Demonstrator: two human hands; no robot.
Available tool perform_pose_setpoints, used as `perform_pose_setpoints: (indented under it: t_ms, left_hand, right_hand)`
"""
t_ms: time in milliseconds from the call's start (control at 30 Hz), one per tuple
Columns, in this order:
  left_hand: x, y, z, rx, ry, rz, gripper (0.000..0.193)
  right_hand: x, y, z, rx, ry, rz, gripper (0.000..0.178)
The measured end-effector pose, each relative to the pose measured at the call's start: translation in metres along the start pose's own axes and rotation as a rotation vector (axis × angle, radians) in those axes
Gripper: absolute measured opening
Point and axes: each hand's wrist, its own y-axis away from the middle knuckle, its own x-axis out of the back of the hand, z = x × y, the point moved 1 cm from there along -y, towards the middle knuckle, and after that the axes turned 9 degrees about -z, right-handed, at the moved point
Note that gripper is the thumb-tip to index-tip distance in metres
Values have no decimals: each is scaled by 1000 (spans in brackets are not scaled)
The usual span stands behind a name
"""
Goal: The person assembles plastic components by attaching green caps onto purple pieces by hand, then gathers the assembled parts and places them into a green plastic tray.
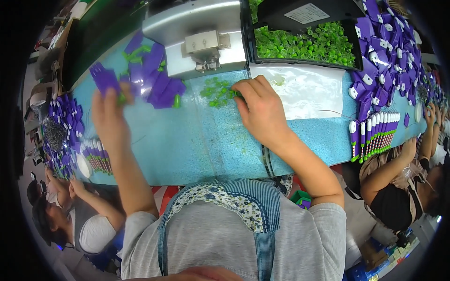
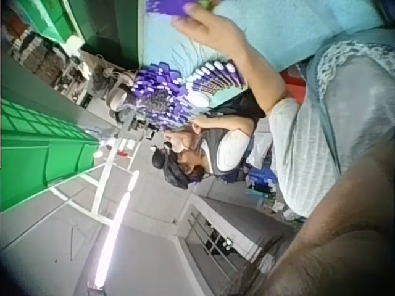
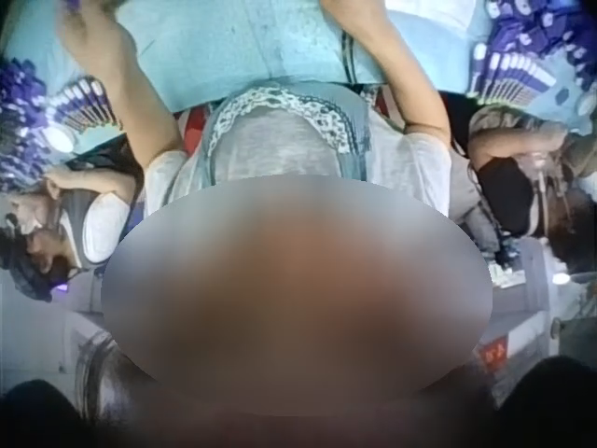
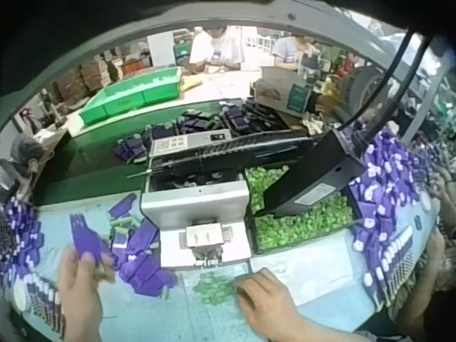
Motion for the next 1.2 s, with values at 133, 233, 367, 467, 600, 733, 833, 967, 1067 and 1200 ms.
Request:
perform_pose_setpoints:
  t_ms: [133, 233, 367, 467, 600, 733, 833, 967, 1067, 1200]
  left_hand:
    - [-45, 63, 1, 270, 382, -217, 16]
    - [-74, 92, -5, 431, 499, -355, 19]
    - [-92, 96, -9, 548, 613, -484, 26]
    - [-96, 97, -12, 547, 646, -553, 29]
    - [-97, 97, -9, 617, 719, -594, 31]
    - [-94, 97, -9, 699, 747, -576, 32]
    - [-94, 95, -10, 695, 711, -554, 32]
    - [-97, 92, -10, 703, 724, -548, 29]
    - [-105, 89, -8, 654, 673, -562, 24]
    - [-110, 85, -8, 501, 601, -530, 24]
  right_hand:
    - [-5, 6, -3, -84, -130, 54, 23]
    - [11, 15, -18, -146, -400, 32, 23]
    - [18, 31, -35, -253, -859, -17, 23]
    - [18, 43, -40, -261, -833, -7, 20]
    - [11, 47, -40, -102, -733, 43, 21]
    - [11, 42, -39, 23, -610, -6, 23]
    - [15, 37, -37, 60, -631, -65, 22]
    - [24, 33, -34, 84, -578, -107, 20]
    - [31, 30, -30, 149, -443, -76, 22]
    - [49, 17, 7, 28, 60, 103, 18]
